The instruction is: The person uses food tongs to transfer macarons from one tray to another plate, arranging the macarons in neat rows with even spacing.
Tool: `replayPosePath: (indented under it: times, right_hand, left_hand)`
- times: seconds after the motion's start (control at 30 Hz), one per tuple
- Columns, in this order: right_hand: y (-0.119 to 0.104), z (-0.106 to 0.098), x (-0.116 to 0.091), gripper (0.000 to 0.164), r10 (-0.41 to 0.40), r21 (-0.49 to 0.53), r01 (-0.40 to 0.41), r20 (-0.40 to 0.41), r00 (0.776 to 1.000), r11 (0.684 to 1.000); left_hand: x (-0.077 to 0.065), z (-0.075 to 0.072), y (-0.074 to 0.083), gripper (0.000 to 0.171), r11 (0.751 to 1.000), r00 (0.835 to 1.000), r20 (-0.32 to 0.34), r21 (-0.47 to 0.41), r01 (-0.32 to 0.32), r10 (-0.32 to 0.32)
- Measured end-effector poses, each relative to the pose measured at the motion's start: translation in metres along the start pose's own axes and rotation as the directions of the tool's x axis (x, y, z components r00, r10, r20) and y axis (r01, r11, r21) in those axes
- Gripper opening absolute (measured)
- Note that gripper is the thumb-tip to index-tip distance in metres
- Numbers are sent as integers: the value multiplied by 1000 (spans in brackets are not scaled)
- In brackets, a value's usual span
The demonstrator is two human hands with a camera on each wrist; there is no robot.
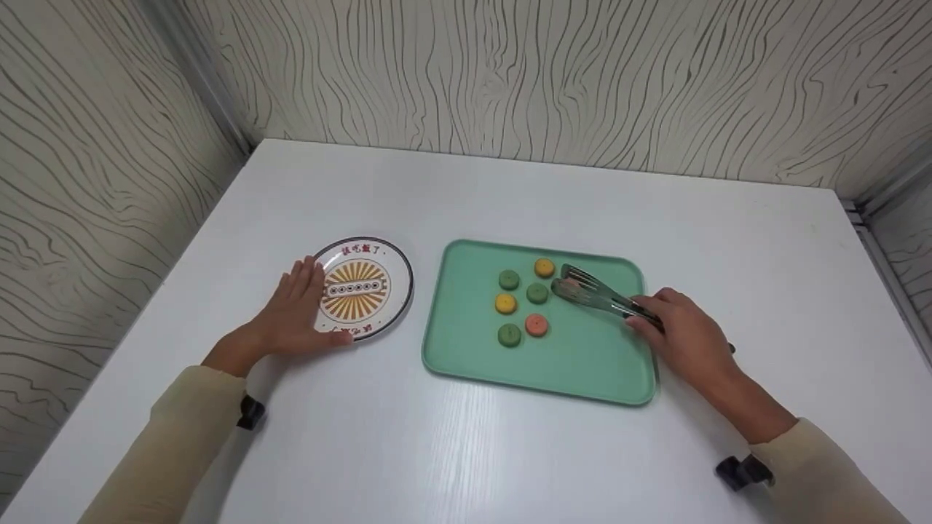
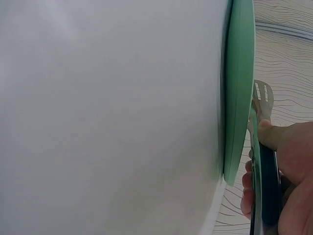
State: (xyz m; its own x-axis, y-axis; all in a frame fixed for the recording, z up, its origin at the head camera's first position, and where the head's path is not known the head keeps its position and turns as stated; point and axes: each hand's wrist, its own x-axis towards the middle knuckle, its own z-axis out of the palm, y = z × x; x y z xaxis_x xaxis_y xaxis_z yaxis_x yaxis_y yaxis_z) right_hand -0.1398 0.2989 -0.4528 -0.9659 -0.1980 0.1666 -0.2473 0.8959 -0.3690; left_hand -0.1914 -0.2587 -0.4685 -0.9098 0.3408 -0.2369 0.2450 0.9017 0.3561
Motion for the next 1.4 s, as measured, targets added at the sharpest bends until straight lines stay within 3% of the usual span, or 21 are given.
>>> replayPosePath:
  times: [0.37, 1.4]
  right_hand:
    - [1, 1, 0, 34, -8, 4, 8, -8, 1000, 1000]
    - [-3, -3, 3, 33, -31, -19, 31, -31, 999, 999]
  left_hand:
    - [1, 2, -1, 133, 1000, 1000, 1, 20, 12, -12]
    - [-1, -5, 1, 131, 999, 999, 10, 23, -33, 33]
